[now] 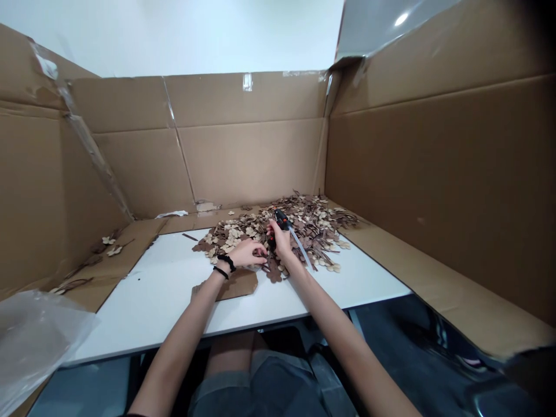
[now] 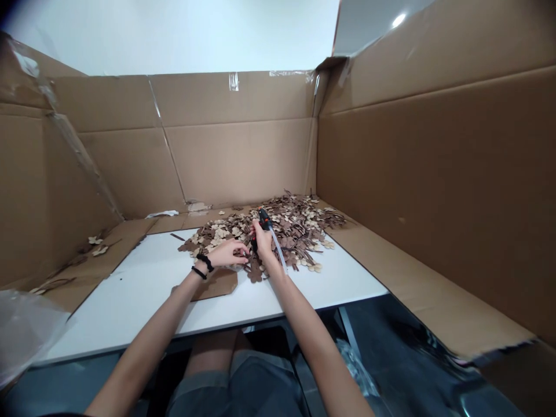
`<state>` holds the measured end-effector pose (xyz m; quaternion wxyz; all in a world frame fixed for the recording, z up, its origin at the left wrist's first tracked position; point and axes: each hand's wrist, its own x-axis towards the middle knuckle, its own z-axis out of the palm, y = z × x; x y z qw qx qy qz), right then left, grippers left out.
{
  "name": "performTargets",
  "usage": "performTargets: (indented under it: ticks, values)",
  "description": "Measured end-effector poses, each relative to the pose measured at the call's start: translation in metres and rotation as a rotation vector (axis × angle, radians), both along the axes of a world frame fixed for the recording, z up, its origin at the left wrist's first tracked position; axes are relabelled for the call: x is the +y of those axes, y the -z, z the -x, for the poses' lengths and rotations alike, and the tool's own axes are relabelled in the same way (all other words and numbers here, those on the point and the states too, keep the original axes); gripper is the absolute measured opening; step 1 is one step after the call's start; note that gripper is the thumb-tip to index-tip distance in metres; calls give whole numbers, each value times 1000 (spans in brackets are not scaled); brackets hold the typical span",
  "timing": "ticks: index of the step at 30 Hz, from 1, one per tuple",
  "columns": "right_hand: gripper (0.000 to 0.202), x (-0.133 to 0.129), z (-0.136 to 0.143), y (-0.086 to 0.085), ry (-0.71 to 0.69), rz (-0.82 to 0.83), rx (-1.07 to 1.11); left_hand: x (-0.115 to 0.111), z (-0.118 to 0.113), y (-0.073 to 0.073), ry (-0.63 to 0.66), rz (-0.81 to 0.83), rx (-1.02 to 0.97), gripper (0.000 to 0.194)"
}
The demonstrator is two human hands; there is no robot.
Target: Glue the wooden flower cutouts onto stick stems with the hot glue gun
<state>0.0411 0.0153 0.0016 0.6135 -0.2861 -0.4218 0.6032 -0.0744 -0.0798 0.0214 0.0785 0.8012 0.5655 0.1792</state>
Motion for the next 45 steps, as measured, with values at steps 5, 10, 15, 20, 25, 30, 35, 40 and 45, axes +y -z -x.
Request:
performTargets:
  ticks: [5,10,15,20,25,30,35,40,45]
  values:
    - [20,2,0,1,17,19,-62,3,-10,13,-12,-114,284,27]
    - [14,2,2,3,-44,-8,-23,2,-22,29,-155,-139,150,24]
    - [11,0,1,2,-52,-9,-7,5,-28,36,-283,-193,-27,19]
    - [12,0,1,-1,-29,-12,-8,6,-7,36,-456,-284,-409,22]
    - [14,0,2,1,-45,-23,-46,2,15,32,-595,-369,-569,22]
    - [16,2,4,5,-50,-45,-104,-15,24,10,-309,-355,-100,40]
    - [20,3,4,11,-63,-54,-167,-28,34,-1,-61,-79,202,25]
    - [25,-2,2,10,-59,-105,-241,-25,50,-3,-104,61,180,15]
    - [33,-10,3,0,-115,-157,-215,-21,65,-6,-108,125,206,18]
